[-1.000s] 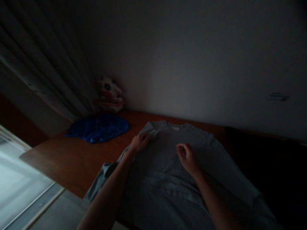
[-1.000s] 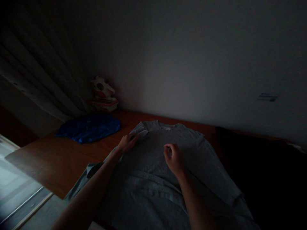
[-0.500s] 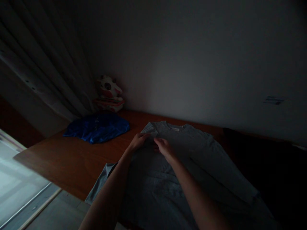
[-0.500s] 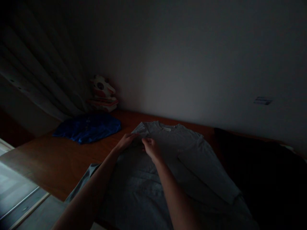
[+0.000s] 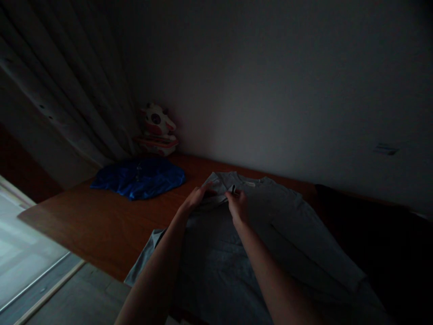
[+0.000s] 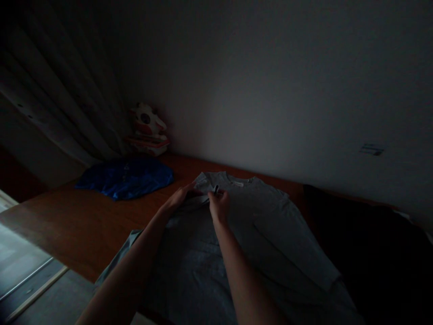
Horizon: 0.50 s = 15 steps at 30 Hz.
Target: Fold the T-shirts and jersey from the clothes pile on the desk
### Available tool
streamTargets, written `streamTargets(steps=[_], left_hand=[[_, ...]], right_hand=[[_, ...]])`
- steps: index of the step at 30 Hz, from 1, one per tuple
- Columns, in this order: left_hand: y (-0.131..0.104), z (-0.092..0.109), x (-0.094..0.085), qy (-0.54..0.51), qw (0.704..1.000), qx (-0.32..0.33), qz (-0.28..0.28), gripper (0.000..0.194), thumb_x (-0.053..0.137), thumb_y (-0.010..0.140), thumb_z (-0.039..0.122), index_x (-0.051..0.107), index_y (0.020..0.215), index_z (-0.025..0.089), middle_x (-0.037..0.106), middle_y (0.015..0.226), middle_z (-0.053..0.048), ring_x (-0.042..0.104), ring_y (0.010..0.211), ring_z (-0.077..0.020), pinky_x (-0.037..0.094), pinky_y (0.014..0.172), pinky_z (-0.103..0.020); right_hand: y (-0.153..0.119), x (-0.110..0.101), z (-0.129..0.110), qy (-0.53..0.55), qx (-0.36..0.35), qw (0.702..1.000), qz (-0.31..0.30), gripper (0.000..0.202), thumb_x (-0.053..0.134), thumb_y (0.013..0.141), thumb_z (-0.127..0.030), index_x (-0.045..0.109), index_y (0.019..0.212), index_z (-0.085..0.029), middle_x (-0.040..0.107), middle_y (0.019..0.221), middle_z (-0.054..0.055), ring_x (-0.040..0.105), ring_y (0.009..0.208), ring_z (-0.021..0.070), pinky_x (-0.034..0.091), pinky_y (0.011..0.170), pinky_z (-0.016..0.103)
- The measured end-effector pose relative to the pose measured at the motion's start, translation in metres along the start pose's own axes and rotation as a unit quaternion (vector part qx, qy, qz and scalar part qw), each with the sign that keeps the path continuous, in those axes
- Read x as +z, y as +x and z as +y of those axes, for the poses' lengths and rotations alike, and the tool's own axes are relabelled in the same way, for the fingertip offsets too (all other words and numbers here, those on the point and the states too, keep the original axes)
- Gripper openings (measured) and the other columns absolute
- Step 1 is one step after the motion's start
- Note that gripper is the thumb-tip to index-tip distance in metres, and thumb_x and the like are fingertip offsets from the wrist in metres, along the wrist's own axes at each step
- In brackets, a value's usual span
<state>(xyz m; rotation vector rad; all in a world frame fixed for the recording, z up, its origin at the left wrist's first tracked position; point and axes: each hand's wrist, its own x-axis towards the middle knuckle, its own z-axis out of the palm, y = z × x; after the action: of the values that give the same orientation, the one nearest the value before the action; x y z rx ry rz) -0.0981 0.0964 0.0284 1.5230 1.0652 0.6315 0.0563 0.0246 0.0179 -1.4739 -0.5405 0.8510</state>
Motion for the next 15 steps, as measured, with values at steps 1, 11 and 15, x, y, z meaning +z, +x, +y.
streamTargets(steps=[1, 11, 15], left_hand=[[0.002, 0.000, -0.001, -0.012, 1.000, -0.004, -0.004, 0.072, 0.041, 0.084, 0.074, 0.080, 0.092, 0.014, 0.080, 0.099, -0.012, 0.072, 0.097, -0.0296, 0.053, 0.084, -0.034], [0.010, -0.005, -0.004, -0.087, 0.996, -0.025, 0.009, 0.069, 0.048, 0.079, 0.075, 0.077, 0.087, 0.013, 0.078, 0.102, -0.016, 0.071, 0.100, -0.0291, 0.054, 0.088, -0.036], [0.008, -0.002, -0.005, -0.082, 0.996, -0.020, 0.002, 0.070, 0.046, 0.079, 0.076, 0.077, 0.087, 0.013, 0.079, 0.101, -0.016, 0.071, 0.100, -0.0297, 0.054, 0.090, -0.037]], right_hand=[[-0.003, -0.002, 0.001, 0.006, -0.013, 1.000, 0.007, 0.033, 0.072, 0.071, -0.034, 0.057, 0.098, -0.022, 0.072, 0.084, 0.003, 0.070, 0.080, 0.0184, 0.052, 0.060, 0.022], [-0.029, -0.018, 0.006, -0.064, 0.013, 0.980, -0.188, 0.030, 0.084, 0.060, -0.040, 0.066, 0.072, -0.019, 0.070, 0.068, 0.000, 0.066, 0.064, 0.0156, 0.046, 0.051, 0.022], [-0.028, -0.014, 0.010, -0.078, -0.005, 0.980, -0.181, 0.019, 0.076, 0.070, -0.036, 0.065, 0.070, -0.020, 0.069, 0.065, -0.002, 0.069, 0.068, 0.0165, 0.048, 0.051, 0.020]])
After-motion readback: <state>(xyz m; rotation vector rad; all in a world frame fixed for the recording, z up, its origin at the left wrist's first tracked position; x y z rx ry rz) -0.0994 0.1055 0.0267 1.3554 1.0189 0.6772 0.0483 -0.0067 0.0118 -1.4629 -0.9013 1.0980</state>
